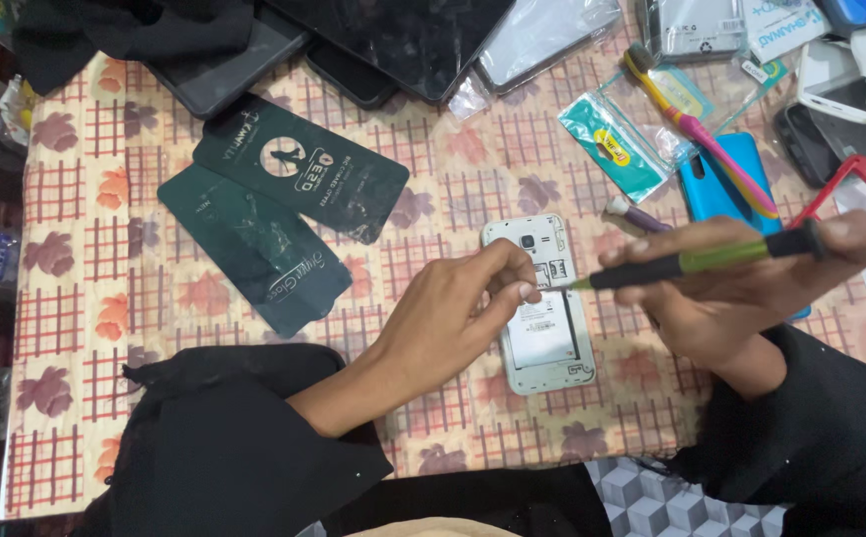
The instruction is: The person uses a screwdriver to remove screws from the back of a white smartphone and then pries off the back cover, exposing the internal components. The back cover is set aside on the table.
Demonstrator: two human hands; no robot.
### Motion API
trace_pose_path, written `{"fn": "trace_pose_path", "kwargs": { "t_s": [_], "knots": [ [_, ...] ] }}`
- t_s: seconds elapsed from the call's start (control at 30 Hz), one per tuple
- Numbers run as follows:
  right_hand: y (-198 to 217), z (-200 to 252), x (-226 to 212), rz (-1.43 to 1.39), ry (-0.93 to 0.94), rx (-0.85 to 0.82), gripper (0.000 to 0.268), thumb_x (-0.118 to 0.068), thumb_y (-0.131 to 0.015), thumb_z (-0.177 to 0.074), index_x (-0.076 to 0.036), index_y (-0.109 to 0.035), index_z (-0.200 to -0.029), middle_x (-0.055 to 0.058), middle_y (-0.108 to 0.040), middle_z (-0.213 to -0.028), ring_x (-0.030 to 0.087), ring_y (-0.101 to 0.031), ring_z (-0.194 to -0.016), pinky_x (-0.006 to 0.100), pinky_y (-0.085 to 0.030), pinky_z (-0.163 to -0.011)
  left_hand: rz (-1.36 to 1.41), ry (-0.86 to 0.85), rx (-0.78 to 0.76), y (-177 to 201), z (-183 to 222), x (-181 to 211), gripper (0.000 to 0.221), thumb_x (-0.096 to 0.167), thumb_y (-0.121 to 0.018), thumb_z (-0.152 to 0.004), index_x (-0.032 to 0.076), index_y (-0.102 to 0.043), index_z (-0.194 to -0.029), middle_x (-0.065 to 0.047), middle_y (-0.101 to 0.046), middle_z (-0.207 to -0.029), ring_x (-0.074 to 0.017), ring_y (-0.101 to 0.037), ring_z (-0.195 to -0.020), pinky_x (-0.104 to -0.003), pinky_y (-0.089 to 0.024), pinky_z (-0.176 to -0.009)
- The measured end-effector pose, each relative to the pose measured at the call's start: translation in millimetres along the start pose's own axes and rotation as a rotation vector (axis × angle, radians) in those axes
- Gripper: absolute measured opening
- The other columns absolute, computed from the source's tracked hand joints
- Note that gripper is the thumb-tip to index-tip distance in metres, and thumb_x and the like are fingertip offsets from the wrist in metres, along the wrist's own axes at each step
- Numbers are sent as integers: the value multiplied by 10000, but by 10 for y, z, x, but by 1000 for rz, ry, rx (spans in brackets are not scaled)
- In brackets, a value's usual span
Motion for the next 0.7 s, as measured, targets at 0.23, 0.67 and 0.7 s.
{"fn": "trace_pose_path", "kwargs": {
  "t_s": [0.23, 0.67, 0.7],
  "knots": [
    [-58, -216, -399, 117, -91, -101, 730, 56, -703, -956, -170, -216, -1451, 180, -657, -1133, 244, -765, -916, 334, -699, -825, 107, -33, -28, 6, 18, 42, 161, 187, -554, -1020, 48, -609, -1080, -76, -800, -927, -196, -790, -861, -358, -569, -729],
    [26, -60, -338, -20, -306, 46, 341, 12, -753, -933, 48, -529, -1187, 114, -687, -1031, 213, -765, -952, 294, -676, -822, 155, -54, -65, 7, 34, 76, 170, 202, -549, -1038, 50, -616, -1076, -82, -795, -921, -190, -808, -938, -341, -594, -762],
    [31, -48, -331, -36, -318, 37, 341, 19, -749, -935, 51, -523, -1188, 114, -687, -1035, 216, -765, -954, 294, -677, -815, 159, -54, -68, 5, 37, 79, 170, 202, -547, -1042, 49, -615, -1071, -85, -792, -920, -190, -812, -955, -338, -600, -765]
  ]
}}
Point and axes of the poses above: each hand's wrist, its own z-axis away from the middle knuckle, its own y-axis out of the back of the hand, x = y × z, the point moved 3 cm from there along -z, towards the middle knuckle
